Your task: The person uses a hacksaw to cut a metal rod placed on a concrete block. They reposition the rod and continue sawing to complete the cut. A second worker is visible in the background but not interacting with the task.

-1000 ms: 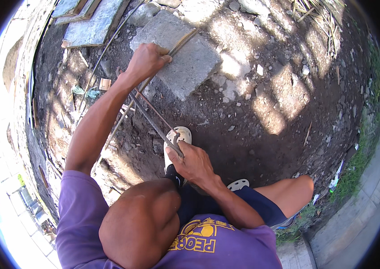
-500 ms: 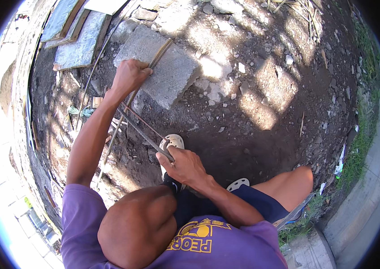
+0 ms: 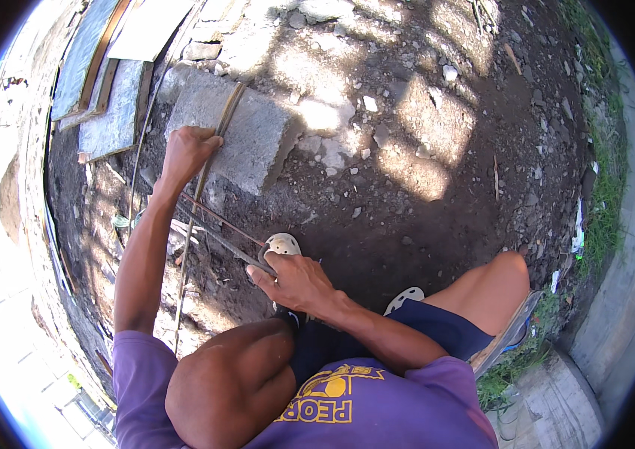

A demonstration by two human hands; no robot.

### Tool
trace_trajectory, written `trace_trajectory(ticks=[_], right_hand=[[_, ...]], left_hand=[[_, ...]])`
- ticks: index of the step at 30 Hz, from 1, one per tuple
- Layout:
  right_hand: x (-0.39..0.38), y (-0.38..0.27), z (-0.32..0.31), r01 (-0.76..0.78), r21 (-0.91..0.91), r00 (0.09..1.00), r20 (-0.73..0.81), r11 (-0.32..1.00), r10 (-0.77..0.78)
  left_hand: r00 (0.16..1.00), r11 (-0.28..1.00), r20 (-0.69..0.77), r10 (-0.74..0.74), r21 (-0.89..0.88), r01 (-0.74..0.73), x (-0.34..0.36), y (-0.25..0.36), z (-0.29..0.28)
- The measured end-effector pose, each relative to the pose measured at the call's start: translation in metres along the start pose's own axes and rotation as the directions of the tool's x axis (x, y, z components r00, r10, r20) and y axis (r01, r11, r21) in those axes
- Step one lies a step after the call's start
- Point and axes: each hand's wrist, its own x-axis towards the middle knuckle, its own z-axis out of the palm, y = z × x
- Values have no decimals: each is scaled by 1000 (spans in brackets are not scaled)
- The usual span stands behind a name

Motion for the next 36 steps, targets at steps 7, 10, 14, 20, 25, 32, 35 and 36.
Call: trace_trajectory(ticks=[7,10,14,20,25,32,35,36], right_hand=[[0,-3,-1,-10,6,1000,26,1000,9],[0,-4,-3,-9,4,999,32,1000,9],[0,-4,-3,-28,-21,999,41,999,29],[1,-1,3,-19,-13,999,32,1000,19],[1,0,5,4,-17,1000,9,1000,-4],[1,0,6,3,-10,1000,5,1000,-3],[1,-1,8,20,-10,1000,5,1000,-20],[1,-1,8,27,-17,1000,-5,999,-27]], left_hand=[[998,998,16,-53,-14,54,-1,1,0],[999,998,34,-38,41,37,0,-1,1],[1000,999,-6,26,24,-25,0,-4,3],[999,998,-21,-32,-60,31,0,-6,6],[1000,1000,20,-18,-8,18,1,-3,2],[999,999,18,-31,-11,31,1,0,1],[1000,1000,4,0,4,0,1,-2,3],[999,999,-19,29,28,-28,1,-3,4]])
